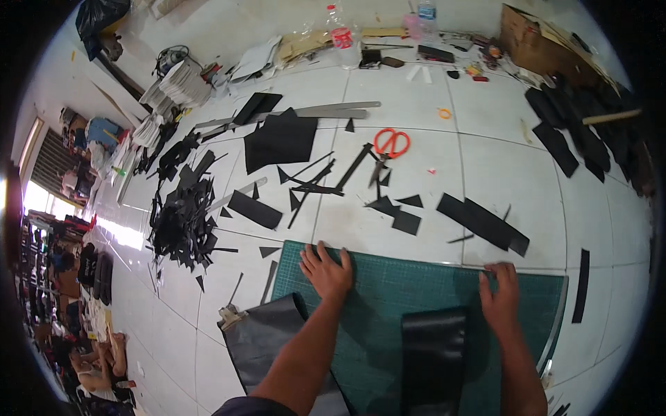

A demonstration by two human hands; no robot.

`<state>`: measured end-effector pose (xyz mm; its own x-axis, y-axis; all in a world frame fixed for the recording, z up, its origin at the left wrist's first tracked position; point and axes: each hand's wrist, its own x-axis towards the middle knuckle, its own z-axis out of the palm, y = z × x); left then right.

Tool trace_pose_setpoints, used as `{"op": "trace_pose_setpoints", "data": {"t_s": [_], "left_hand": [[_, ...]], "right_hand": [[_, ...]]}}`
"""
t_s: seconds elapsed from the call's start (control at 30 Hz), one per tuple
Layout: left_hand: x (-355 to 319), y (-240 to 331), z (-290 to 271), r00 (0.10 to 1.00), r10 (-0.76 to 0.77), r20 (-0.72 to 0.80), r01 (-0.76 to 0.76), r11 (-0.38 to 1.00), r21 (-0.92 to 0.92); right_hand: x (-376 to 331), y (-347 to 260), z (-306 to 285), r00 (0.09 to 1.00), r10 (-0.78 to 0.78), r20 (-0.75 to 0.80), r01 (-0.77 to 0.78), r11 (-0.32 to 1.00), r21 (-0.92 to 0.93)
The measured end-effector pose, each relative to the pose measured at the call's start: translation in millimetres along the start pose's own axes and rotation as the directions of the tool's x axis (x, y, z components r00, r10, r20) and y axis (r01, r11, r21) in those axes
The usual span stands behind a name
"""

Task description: Measuring and cutting black textile materials for bag production using a ruler and utility knife on a cutting mat.

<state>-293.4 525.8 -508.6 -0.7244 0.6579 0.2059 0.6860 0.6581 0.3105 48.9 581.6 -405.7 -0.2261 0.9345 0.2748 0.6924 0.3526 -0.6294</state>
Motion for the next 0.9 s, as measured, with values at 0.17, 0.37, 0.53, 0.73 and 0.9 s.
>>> {"op": "trace_pose_setpoints", "data": {"t_s": [0.17, 0.37, 0.53, 0.73, 0.9], "left_hand": [[6, 3, 1, 0.997, -0.027, 0.068, 0.027, 1.0, 0.006], [8, 2, -7, 0.984, -0.077, 0.163, 0.079, 0.997, -0.007], [11, 6, -8, 0.95, -0.098, 0.298, 0.105, 0.995, -0.005], [7, 2, -6, 0.944, -0.113, 0.309, 0.117, 0.993, 0.005], [12, 1, -13, 0.914, -0.142, 0.381, 0.134, 0.99, 0.046]], "right_hand": [[137, -37, 92, 0.989, -0.082, 0.12, 0.077, 0.996, 0.042], [286, -61, 202, 0.934, -0.243, 0.261, 0.279, 0.954, -0.111], [397, -69, 281, 0.896, -0.304, 0.325, 0.407, 0.855, -0.321], [446, -80, 366, 0.798, -0.527, 0.291, 0.595, 0.617, -0.515], [466, -102, 363, 0.859, -0.211, 0.466, 0.449, 0.749, -0.488]]}}
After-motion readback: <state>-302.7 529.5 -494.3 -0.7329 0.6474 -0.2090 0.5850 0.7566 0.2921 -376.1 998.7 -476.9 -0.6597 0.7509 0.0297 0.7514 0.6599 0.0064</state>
